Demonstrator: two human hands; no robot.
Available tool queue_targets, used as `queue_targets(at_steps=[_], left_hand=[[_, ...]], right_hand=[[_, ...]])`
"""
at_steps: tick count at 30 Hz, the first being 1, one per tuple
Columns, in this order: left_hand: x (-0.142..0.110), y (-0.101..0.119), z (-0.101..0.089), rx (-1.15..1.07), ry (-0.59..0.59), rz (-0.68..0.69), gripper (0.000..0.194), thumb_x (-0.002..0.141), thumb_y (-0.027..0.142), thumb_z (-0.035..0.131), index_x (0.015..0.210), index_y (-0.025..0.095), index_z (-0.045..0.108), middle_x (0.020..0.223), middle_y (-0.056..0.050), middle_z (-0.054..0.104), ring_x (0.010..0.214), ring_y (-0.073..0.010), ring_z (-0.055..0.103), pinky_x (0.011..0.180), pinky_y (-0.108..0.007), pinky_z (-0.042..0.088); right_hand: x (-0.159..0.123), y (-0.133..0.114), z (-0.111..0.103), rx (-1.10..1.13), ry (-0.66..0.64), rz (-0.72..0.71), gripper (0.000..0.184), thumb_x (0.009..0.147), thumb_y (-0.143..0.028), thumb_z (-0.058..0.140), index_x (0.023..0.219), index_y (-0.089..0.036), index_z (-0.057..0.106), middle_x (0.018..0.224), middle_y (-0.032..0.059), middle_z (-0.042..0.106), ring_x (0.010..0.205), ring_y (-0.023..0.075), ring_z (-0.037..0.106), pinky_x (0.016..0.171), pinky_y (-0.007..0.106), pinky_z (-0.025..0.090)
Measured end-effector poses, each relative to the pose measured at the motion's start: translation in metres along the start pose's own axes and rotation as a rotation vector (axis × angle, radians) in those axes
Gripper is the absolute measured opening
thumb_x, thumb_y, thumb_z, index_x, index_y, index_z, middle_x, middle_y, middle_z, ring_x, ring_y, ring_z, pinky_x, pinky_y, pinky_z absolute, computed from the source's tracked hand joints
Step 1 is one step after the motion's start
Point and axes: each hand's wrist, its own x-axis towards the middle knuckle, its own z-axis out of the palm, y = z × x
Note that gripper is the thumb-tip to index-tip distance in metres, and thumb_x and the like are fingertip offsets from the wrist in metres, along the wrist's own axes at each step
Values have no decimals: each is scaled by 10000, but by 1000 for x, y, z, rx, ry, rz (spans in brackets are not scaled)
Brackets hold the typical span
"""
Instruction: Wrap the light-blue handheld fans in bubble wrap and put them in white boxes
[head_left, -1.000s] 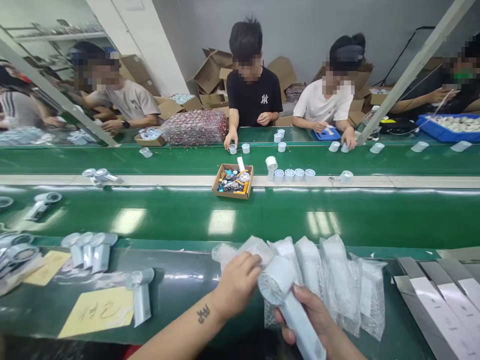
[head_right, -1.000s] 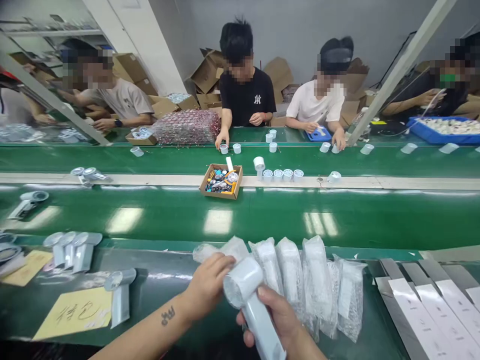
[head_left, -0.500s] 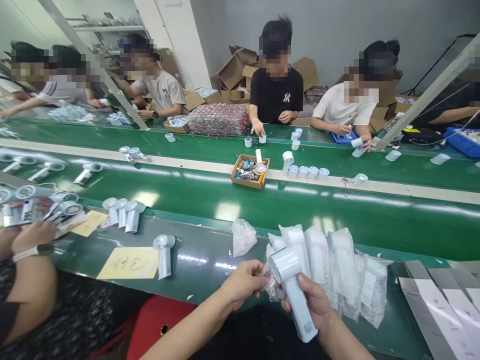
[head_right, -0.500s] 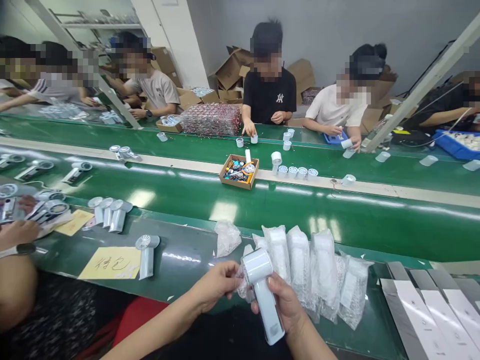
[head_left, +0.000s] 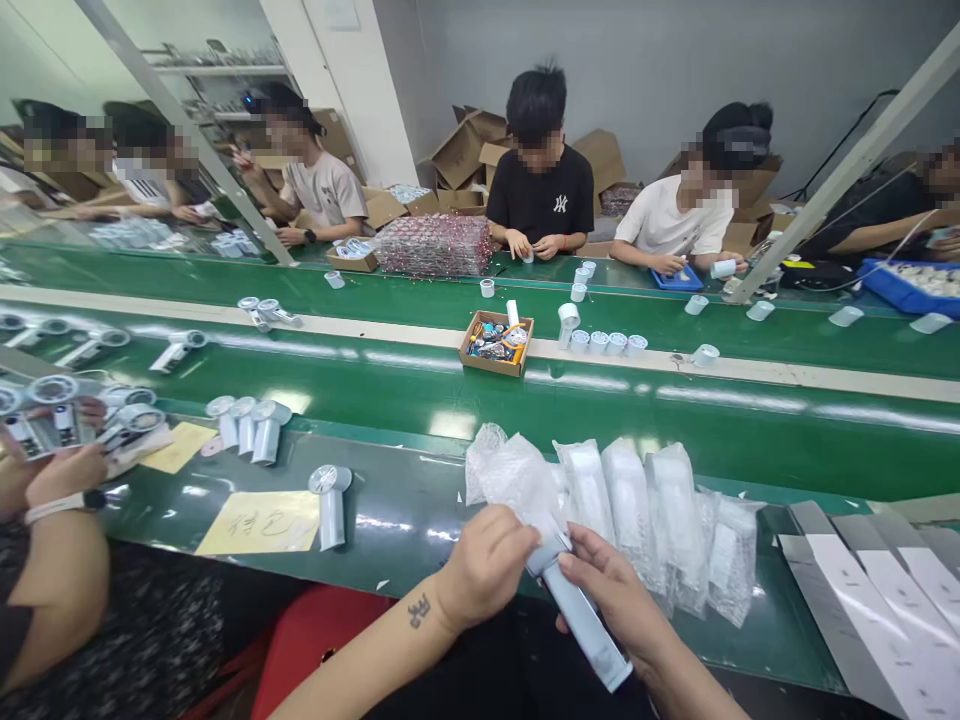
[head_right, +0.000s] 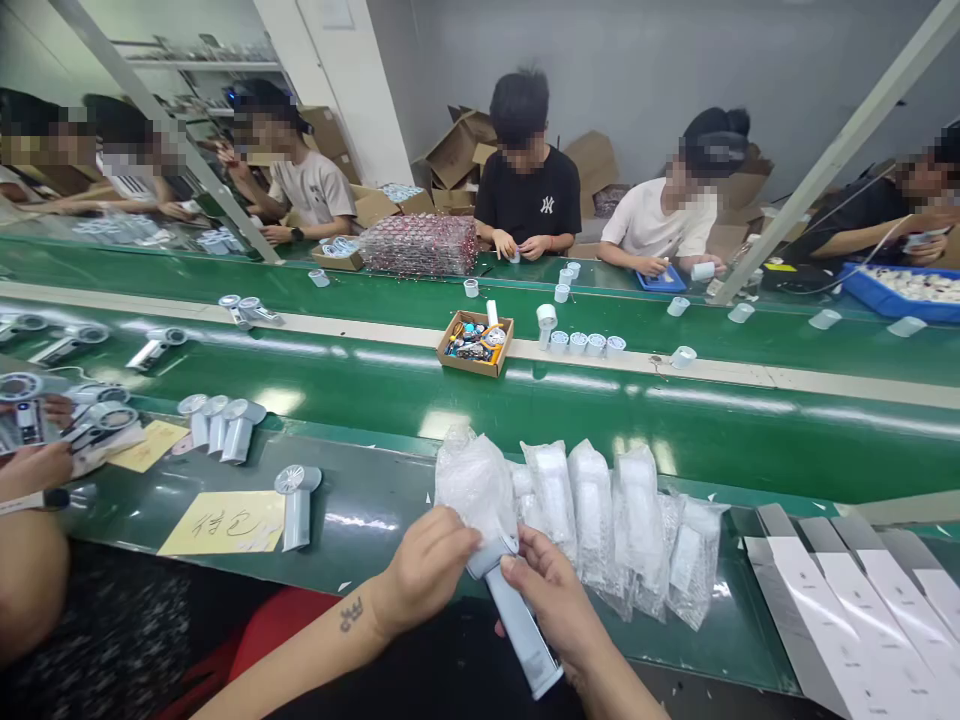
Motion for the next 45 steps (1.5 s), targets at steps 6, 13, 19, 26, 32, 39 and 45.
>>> queue_targets(at_steps=[6,13,19,26,32,39,45], left_hand=[[-18,-12,-8,148,-20,82,238,861,1,445,1020,139,556,785,-74,603,733,-180,542,662,-320,525],[-23,12,13,60,-101,-18,152,876,59,466,936,164,559,745,-51,629,677,-168,575,637,-275,502],[-8,25,13,-284,-474,-408,142,797,131,503,875,205,596,698,-2,643,608,-134,573,590,-225,428],[22,34,-10,-431,-414,-767,196,733,108,478,781,192,649,566,32,563,523,-116,505,563,-233,405],[54,68,-4,-803,-561,-177,306,790,90,450,885,175,728,839,-87,738,799,-192,672,771,-275,518],[-18,-72,-83,141,75,-1237,431,862,465,459,1049,146,681,1009,-127,725,1026,-312,632,895,-413,497],[-149,-183,-140,559,-302,-1889,580,743,579,489,902,55,681,1066,-297,670,1059,-444,614,809,-468,492]], right_hand=[[-8,4,2,47,146,-52,715,681,-499,817,1269,-231,511,1337,128,538,752,188,658,520,345,595],[1,9,5,103,213,-73,633,684,-524,793,1161,-229,500,842,4,668,547,152,614,462,276,494],[0,16,-6,0,203,19,353,714,-508,722,843,-243,528,556,-78,507,518,126,487,506,238,382],[-59,-43,-61,-456,138,-61,377,737,-601,685,697,-231,626,725,-1,591,711,173,526,649,280,442],[-32,-23,-35,145,99,301,646,585,-581,814,1076,-205,626,904,85,708,799,252,674,706,364,533],[8,-43,-76,-51,359,-142,760,527,-408,894,1186,-205,576,926,67,728,786,233,682,676,315,542],[39,-56,-134,-371,685,-554,604,598,-474,796,1101,-196,609,951,84,677,910,243,643,773,337,529]])
